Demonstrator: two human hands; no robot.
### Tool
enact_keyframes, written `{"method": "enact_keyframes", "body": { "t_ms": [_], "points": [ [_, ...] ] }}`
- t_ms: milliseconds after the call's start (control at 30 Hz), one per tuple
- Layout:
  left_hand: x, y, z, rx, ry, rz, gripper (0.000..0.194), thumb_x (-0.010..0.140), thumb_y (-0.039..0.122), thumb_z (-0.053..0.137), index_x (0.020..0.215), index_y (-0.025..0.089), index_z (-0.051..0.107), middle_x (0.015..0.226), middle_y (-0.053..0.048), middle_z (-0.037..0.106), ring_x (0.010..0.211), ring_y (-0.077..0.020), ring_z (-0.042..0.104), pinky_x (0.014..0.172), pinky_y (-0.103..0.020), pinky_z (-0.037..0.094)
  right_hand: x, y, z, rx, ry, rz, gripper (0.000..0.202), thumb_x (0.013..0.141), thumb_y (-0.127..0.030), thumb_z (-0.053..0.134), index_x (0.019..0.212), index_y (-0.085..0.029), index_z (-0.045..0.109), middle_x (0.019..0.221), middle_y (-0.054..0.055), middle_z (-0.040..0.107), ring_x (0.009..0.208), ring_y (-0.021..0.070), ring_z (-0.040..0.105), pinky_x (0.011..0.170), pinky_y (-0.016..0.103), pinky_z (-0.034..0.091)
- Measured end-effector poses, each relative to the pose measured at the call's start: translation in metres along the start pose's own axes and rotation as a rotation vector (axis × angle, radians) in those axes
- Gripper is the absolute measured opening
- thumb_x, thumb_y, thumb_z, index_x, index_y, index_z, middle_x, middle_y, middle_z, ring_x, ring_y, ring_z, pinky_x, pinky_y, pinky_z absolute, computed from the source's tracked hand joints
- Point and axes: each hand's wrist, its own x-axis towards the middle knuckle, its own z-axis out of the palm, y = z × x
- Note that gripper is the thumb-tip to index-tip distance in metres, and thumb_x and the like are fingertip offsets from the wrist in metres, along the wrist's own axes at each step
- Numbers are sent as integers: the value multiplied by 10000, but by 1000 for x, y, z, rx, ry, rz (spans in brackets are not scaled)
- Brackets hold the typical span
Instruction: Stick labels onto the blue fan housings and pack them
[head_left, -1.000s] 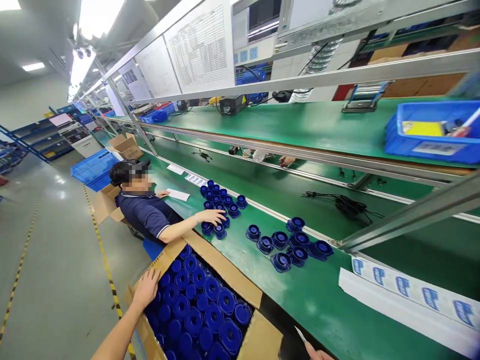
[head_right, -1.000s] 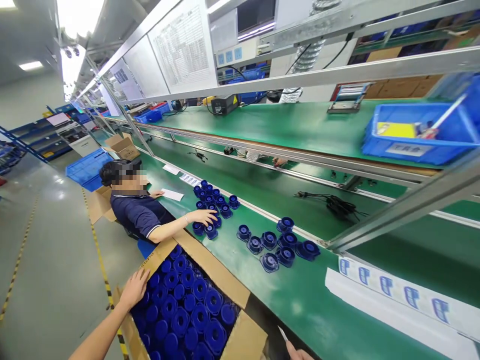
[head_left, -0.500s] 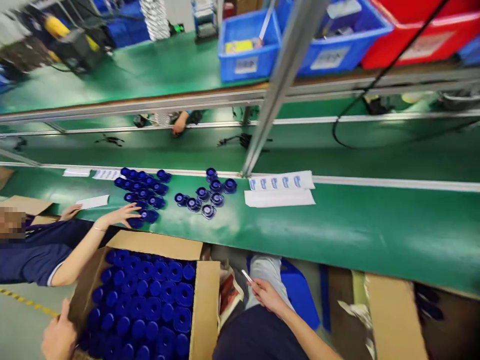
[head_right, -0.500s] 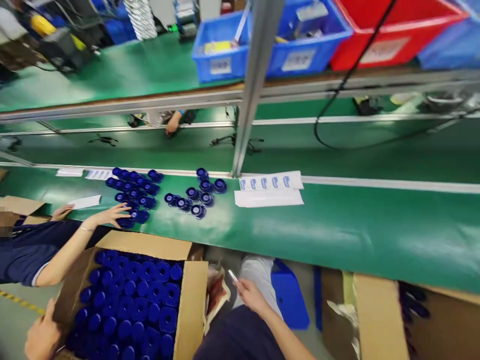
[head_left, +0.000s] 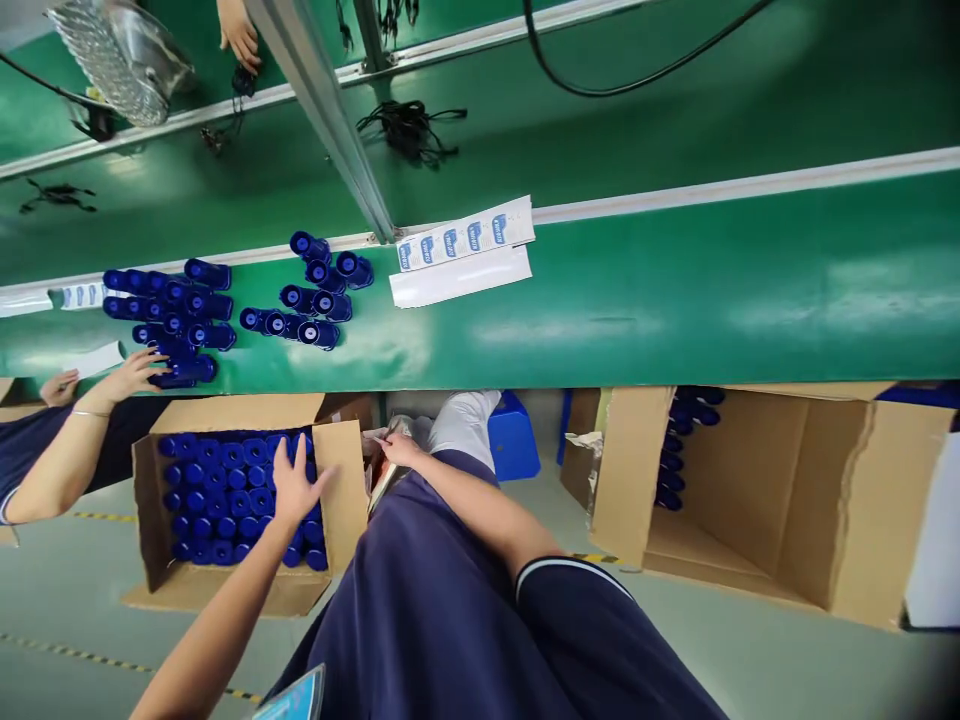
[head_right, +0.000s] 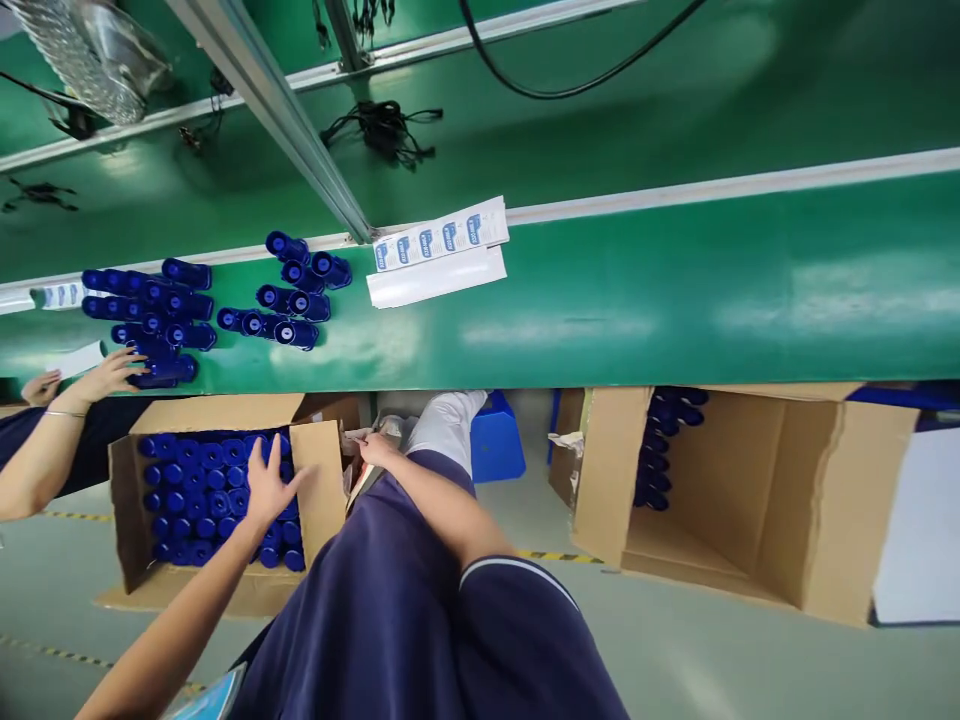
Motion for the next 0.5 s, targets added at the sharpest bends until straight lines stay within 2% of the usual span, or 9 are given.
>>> {"method": "enact_keyframes", "body": {
  "t_ms": [67,100,167,267,333,433,500],
  "points": [
    [-7,39,16,9,12,-165,1104,855,599,728,1684,143,159,1624,-294,285,1502,-491,345,1187,-622,373,-5,-3,-8,-34,-6,-48,368,1022,-477,635,1229,-177,688,1301,91,703,1179,270,675,1047,516,544],
    [-10,53,23,21,20,-238,1113,861,573,724,1675,90,137,1548,-312,370,1444,-486,411,1160,-617,399,-7,-5,-13,-48,-13,-72,384,1022,-480,634,1256,-178,677,1320,94,694,1194,278,668,1052,523,540],
    [-13,70,32,50,11,-324,1014,884,498,699,1625,9,208,1398,-300,506,1340,-450,506,1128,-581,436,-9,-7,-25,-80,-42,-113,413,1020,-470,639,1320,-185,646,1346,98,678,1196,283,666,1042,526,548],
    [-12,80,36,103,-26,-413,805,859,413,722,1495,31,409,1313,-245,575,1299,-400,539,1122,-517,454,-9,-7,-44,-134,-94,-146,447,1008,-423,674,1389,-200,604,1375,106,661,1191,282,671,1026,529,568],
    [-7,83,36,147,-50,-462,720,848,401,749,1432,83,473,1324,-207,585,1287,-368,556,1101,-497,473,-6,-2,-57,-154,-95,-159,444,999,-394,694,1390,-202,607,1400,110,649,1221,289,660,1043,542,564],
    [5,81,35,217,-95,-499,579,894,442,742,1350,146,546,1306,-140,620,1168,-295,627,1012,-470,531,1,16,-70,-124,-37,-168,426,999,-381,696,1377,-199,618,1418,113,642,1248,293,650,1061,549,556],
    [13,76,36,265,-121,-494,517,925,479,717,1307,158,578,1271,-120,645,1073,-258,658,944,-450,561,7,37,-69,-67,21,-164,416,1006,-390,686,1371,-200,623,1414,112,647,1239,287,657,1056,540,561]
  ]
}}
